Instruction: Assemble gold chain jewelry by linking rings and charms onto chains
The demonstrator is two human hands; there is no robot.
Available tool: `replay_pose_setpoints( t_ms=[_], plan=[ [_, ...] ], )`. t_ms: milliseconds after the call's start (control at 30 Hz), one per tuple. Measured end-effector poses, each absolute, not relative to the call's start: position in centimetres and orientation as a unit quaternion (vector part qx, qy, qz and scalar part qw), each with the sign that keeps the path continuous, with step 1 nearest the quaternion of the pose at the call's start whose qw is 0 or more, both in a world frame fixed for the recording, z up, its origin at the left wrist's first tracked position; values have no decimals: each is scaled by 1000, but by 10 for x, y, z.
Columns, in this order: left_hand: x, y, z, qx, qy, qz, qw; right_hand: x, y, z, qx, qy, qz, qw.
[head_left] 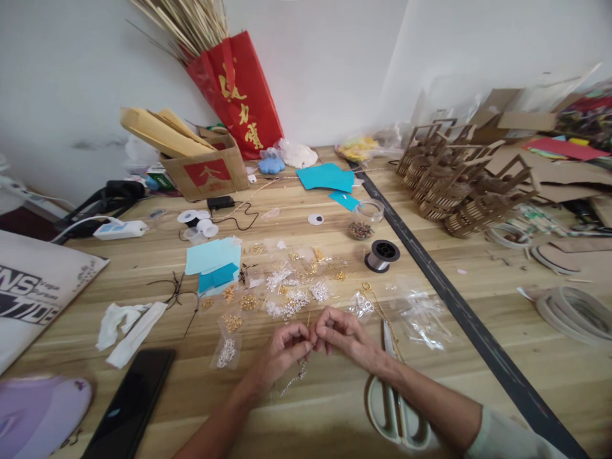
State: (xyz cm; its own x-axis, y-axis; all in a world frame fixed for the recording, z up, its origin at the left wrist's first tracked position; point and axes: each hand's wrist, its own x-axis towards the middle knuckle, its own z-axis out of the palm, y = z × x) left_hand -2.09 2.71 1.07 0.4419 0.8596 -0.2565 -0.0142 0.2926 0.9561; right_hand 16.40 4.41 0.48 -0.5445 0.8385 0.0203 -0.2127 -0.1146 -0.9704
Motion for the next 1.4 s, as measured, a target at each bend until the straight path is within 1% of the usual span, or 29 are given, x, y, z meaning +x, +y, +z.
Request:
replay_pose_setpoints(
  t_ms=[467, 967, 1400],
  plan=[
    [-20, 26, 8, 528, 387, 326, 682, 164, 45, 11, -278, -543, 702, 367],
    [-21, 25, 4, 518, 339, 342, 707, 164, 47, 11, -261, -540, 713, 364],
    [-22, 24, 1, 511, 343, 335, 714, 165, 50, 8, -248, -524, 733, 357]
  ],
)
